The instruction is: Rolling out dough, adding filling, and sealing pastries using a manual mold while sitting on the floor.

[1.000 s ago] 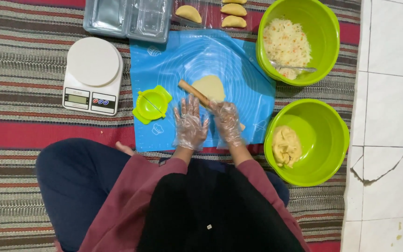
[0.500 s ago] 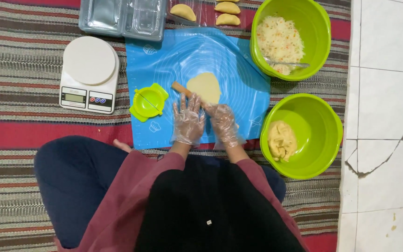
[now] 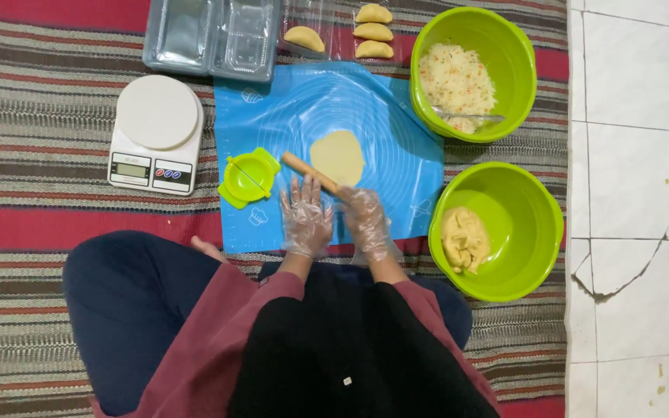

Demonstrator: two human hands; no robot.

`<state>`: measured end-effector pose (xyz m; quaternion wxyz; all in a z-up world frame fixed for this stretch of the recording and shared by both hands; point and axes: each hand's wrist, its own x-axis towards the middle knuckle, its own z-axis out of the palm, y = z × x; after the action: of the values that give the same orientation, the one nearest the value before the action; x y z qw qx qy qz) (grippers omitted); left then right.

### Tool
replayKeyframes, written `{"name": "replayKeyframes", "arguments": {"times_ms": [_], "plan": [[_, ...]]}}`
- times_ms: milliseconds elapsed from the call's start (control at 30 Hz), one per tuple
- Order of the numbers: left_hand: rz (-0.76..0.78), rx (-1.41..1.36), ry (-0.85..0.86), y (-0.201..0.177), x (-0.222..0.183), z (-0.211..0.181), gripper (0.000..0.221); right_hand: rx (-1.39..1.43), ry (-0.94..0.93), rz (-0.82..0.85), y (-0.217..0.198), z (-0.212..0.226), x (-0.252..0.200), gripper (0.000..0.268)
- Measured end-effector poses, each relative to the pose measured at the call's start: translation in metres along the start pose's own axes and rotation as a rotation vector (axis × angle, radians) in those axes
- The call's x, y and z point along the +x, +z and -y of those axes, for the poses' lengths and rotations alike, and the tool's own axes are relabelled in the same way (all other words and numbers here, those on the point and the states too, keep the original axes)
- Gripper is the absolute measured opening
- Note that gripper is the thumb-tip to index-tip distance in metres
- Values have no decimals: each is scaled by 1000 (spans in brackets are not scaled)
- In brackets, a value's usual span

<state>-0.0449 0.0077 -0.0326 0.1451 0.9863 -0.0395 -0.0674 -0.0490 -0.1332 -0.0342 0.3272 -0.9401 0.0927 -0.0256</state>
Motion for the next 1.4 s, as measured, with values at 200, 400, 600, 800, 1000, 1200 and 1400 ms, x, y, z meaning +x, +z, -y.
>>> {"name": "replayKeyframes", "arguments": {"times_ms": [200, 400, 600, 800, 1000, 1200, 1400], "plan": [[-101, -80, -55, -1, 1, 4, 79, -149, -418, -103, 64, -108, 44, 51], [-195, -108, -41, 1, 6, 2, 72, 47, 203, 58, 30, -58, 87, 32], [-289, -255, -65, 19, 24, 13, 71, -109, 97, 125, 23, -57, 92, 39], [-75, 267, 251, 28, 84, 43, 62, -388, -206, -129, 41, 0, 71, 39], [146, 193, 293, 11, 93, 43, 69, -503, -434, -286, 48, -13, 59, 37], [158, 167, 251, -1, 86, 39, 58, -301, -277, -229, 3, 69, 43, 44], [146, 212, 238, 48, 87, 55, 62, -205, -271, -174, 25, 48, 21, 40]]}}
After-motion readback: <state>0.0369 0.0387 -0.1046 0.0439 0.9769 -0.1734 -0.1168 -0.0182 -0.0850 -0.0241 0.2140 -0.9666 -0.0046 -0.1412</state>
